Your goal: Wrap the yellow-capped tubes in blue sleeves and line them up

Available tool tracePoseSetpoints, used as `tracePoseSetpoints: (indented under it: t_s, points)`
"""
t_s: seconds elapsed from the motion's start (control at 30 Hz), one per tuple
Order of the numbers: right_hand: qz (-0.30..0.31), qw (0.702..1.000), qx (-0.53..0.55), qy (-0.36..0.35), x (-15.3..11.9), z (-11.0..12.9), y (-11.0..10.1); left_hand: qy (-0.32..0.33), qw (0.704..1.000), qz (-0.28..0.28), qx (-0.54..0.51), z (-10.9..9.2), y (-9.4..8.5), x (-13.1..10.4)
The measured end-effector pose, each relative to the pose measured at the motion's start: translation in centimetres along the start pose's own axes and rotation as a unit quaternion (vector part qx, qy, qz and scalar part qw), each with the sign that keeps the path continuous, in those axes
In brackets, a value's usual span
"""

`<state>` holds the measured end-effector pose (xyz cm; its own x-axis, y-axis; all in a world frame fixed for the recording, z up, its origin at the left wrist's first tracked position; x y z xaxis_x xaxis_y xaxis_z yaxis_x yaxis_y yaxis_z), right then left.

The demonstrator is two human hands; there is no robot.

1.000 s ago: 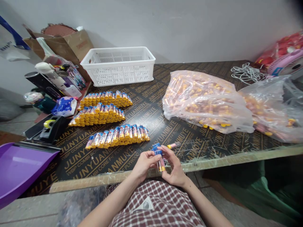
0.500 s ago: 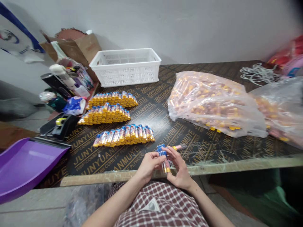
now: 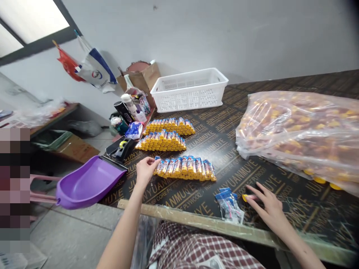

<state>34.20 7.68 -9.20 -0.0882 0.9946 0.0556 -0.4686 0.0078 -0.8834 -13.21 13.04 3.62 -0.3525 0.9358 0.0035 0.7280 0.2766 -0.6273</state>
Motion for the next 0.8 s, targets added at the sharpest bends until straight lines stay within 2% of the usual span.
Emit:
tracePoseSetpoints:
  t_s: [0.07,0.17,0.2,0.27,0.33,0.37,0.4,0.43,0.47,0.5,0.53,0.57,0.63,0.7,0.8]
  points:
    - [0.008,1.000,-0.008,0.002,-0.2,-0.2,0.5,-0.005,0.999,0.016,0.052,0.8,0.6,1.1]
    - [0.002,1.000,0.002,0.001,-0.4,0.5,0.0,0.002,0.986,0.033,0.161,0.4,1.4,1.1]
    - [0.001,1.000,0.008,-0.001,-0.4,0.9,-0.3,0.010,0.980,0.021,0.197,-0.2,1.3,0.7]
    - [0.006,1.000,0.019,-0.008,-0.4,1.6,-0.7,0.047,0.974,-0.041,0.220,-2.1,0.5,-0.6]
    - [0.016,0.999,0.026,-0.013,-0.4,2.2,-1.0,0.113,0.974,-0.108,0.164,-4.6,0.2,-2.6]
    - [0.021,0.999,0.029,-0.013,-0.4,2.4,-1.1,0.145,0.975,-0.115,0.121,-5.7,0.8,-3.7]
    - [0.023,0.999,0.033,-0.012,-0.4,2.5,-1.2,0.169,0.978,-0.095,0.078,-6.6,2.1,-4.8]
    - [0.025,0.999,0.038,-0.010,-0.5,2.5,-1.3,0.186,0.980,-0.047,0.044,-7.5,4.1,-5.8]
    - [0.024,0.999,0.045,-0.009,-0.5,2.6,-1.3,0.195,0.980,0.025,0.020,-8.1,6.9,-6.8]
    - [0.021,0.998,0.054,-0.010,-0.6,2.7,-1.5,0.198,0.973,0.119,0.011,-8.6,10.2,-7.9]
    - [0.016,0.998,0.065,-0.013,-0.7,2.7,-1.6,0.200,0.957,0.210,0.018,-8.9,13.6,-9.2]
    - [0.008,0.997,0.080,-0.017,-0.8,2.9,-1.8,0.199,0.940,0.275,0.045,-8.8,16.5,-10.4]
    - [-0.015,0.993,0.116,-0.027,-1.0,3.0,-2.4,0.187,0.918,0.337,0.095,-8.1,20.6,-12.0]
    - [-0.040,0.989,0.143,-0.027,-1.3,3.1,-3.1,0.178,0.913,0.348,0.117,-7.2,22.7,-12.7]
    - [-0.075,0.985,0.158,-0.008,-1.6,2.9,-3.9,0.169,0.918,0.343,0.106,-6.3,23.5,-12.9]
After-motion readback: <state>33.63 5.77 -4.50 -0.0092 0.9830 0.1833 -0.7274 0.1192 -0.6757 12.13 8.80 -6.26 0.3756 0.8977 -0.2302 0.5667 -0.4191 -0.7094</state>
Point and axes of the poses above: each hand's wrist, its own x-axis towards the middle knuckle, its own y-axis out of the palm, z = x × y, the point moved 8 cm from there along x, towards the middle knuckle, and after that the axes turned 8 degrees about z, right-handed, at the moved point
